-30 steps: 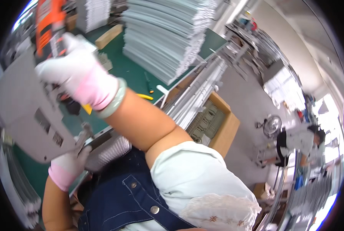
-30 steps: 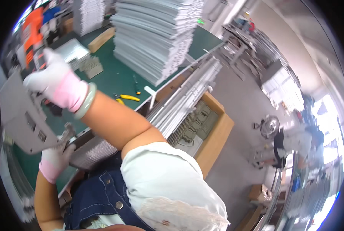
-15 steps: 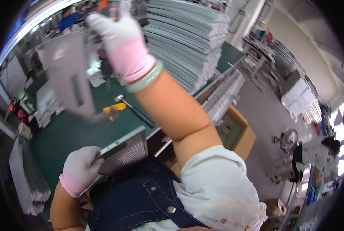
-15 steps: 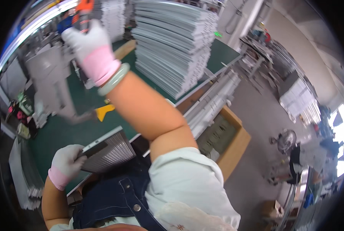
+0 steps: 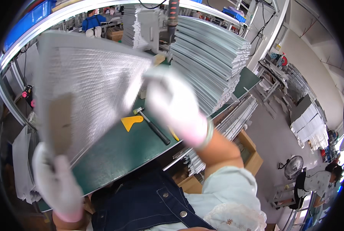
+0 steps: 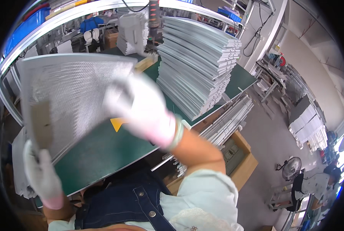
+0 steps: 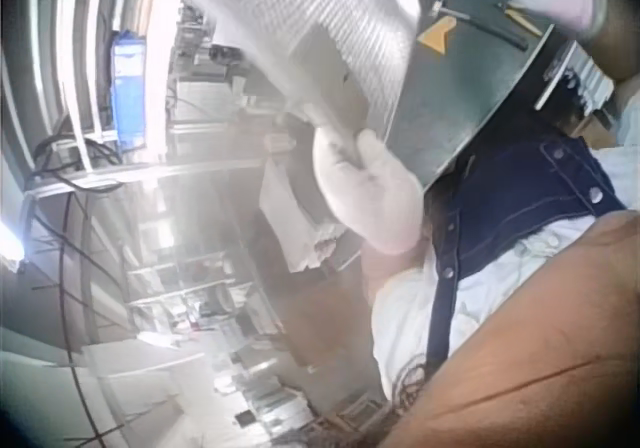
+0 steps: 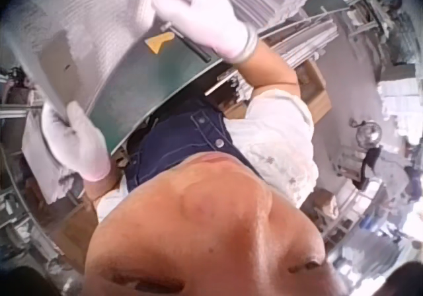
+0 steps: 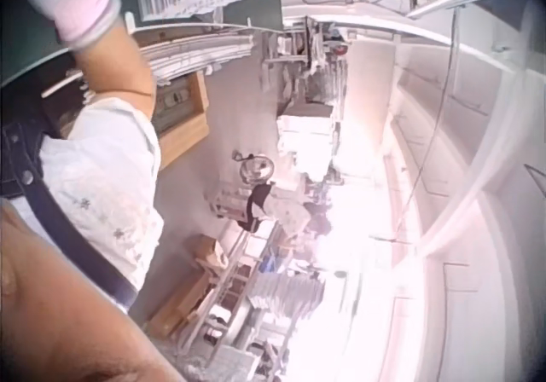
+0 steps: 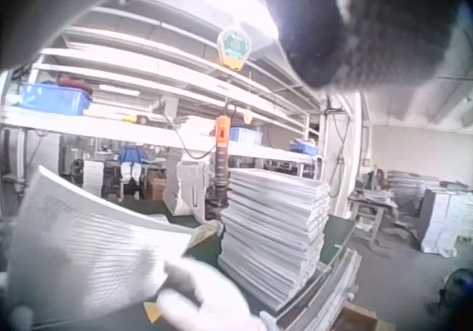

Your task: The person assembles rectangular mesh filters at a factory workstation. They place a mesh sheet onto a green table, attach a plastic connector, and fit metal frame pieces around the edges. The person uses a handheld stapler to secure the frame to the mesh and then stacks the completed unit.

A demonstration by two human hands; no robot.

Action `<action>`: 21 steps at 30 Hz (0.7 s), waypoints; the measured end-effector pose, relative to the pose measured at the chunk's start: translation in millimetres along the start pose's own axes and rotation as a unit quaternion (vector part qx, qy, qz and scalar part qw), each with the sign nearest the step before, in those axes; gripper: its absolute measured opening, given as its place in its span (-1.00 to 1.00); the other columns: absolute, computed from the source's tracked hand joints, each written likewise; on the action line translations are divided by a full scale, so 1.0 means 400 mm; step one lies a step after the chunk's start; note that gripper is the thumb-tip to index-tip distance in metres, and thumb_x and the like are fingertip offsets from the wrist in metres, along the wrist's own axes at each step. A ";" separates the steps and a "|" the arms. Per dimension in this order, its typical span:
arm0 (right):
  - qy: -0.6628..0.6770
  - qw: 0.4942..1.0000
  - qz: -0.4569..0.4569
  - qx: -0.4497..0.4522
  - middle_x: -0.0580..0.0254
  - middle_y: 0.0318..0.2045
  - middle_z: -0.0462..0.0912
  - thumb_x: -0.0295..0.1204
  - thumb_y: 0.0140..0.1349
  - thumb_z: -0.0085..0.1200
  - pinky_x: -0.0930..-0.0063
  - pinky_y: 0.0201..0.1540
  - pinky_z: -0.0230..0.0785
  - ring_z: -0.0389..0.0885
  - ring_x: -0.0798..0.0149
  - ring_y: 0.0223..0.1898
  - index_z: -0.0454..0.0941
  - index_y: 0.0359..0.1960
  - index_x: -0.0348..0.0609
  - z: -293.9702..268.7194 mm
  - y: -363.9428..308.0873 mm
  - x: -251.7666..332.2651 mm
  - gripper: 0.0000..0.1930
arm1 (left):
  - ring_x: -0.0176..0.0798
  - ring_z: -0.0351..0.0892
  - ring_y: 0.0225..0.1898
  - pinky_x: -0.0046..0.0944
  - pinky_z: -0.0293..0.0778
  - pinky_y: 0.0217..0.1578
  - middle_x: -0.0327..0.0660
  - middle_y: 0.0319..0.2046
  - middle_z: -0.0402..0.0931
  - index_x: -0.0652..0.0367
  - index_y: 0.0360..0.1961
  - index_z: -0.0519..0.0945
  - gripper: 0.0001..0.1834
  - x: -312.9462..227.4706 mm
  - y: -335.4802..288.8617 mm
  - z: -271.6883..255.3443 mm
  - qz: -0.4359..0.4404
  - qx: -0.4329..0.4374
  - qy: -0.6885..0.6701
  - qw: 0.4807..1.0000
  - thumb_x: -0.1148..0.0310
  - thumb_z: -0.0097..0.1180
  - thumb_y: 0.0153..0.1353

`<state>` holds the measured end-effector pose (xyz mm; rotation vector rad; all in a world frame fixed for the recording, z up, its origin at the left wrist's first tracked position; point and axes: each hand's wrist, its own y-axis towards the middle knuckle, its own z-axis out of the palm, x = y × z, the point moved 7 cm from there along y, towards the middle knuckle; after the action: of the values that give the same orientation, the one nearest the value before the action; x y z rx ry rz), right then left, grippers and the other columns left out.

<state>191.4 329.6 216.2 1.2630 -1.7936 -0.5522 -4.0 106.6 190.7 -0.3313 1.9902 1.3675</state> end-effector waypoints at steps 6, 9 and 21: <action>0.278 0.903 0.324 -0.047 0.24 -0.26 0.66 -0.45 0.18 0.24 0.36 -0.12 0.49 0.63 0.34 -0.19 0.61 -0.21 -0.23 0.057 -0.251 0.011 -0.83 | 0.16 0.55 -0.03 0.03 0.47 0.00 0.10 -0.06 0.53 0.33 0.01 0.53 -0.52 -0.169 -0.100 0.372 0.362 0.317 -0.065 0.874 0.49 0.21 -0.02; 0.280 0.834 0.328 -0.345 0.38 -0.39 0.59 -0.56 0.16 0.17 0.56 -0.36 0.38 0.47 0.51 -0.39 0.62 -0.34 -0.24 -0.124 -0.371 -0.085 -0.95 | 0.22 0.58 -0.01 0.09 0.49 0.06 0.13 -0.06 0.57 0.34 -0.06 0.57 -0.68 -0.178 -0.007 0.331 0.215 0.429 -0.272 0.834 0.45 0.18 0.14; -0.588 0.750 0.071 -0.295 -0.18 -0.08 0.65 -0.25 0.08 0.35 0.34 0.08 0.52 0.67 -0.01 -0.03 0.48 0.13 -0.45 -0.911 -0.154 -0.361 -0.35 | -0.06 0.46 -0.45 0.04 0.43 -0.32 0.00 -0.45 0.46 0.22 -0.53 0.48 -0.83 -0.116 0.016 0.003 -0.327 0.397 -0.373 0.772 0.44 0.15 0.17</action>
<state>547.0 478.7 311.0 0.2199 -2.2943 -1.9470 27.0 102.6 225.7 -0.0340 1.3641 0.0807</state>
